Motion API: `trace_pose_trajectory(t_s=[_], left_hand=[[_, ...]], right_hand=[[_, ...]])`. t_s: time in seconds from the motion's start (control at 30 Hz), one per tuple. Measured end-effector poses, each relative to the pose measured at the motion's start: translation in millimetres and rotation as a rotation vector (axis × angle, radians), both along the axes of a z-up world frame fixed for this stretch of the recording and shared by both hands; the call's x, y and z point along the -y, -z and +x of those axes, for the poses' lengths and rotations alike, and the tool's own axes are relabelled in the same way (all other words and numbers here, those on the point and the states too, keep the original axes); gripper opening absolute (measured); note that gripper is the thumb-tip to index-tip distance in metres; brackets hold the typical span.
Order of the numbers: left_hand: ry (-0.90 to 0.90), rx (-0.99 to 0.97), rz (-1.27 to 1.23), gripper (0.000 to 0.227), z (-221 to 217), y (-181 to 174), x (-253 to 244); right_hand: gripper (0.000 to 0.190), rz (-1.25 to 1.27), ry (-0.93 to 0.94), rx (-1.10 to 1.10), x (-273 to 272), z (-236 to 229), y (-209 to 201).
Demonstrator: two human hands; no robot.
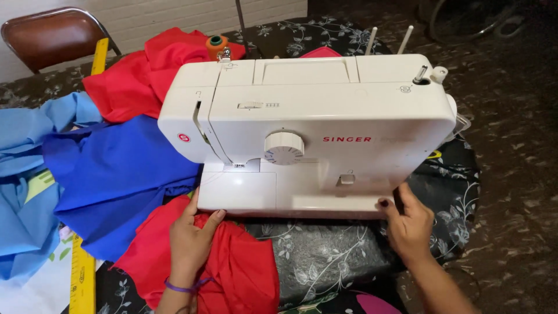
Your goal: Trimming excess threads and fabric from a red garment using scissors at a sewing workstation.
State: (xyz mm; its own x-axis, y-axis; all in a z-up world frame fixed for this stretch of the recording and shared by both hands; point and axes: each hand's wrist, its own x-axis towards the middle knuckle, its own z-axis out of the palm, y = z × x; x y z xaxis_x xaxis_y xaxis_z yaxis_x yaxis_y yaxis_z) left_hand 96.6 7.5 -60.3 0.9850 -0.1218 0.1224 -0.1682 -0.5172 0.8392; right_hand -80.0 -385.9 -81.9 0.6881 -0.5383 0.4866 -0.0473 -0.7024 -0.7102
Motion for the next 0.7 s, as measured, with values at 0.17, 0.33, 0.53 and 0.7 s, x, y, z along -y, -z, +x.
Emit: trace_pose_trajectory(t_s=[0.17, 0.33, 0.53, 0.7], left_hand=[[-0.015, 0.095, 0.091, 0.076, -4, 15, -4], [-0.009, 0.171, 0.073, 0.076, -12, 16, -2], [0.085, 0.235, 0.079, 0.068, -12, 29, -7], [0.148, 0.267, 0.002, 0.065, -8, 29, -8]], right_hand=[[0.057, 0.000, 0.001, 0.028, 26, 16, -2], [0.038, -0.009, 0.011, 0.013, 49, 32, -1], [0.039, 0.076, -0.086, -0.033, 78, 44, -1], [0.047, 0.116, -0.040, -0.034, 61, 39, -17]])
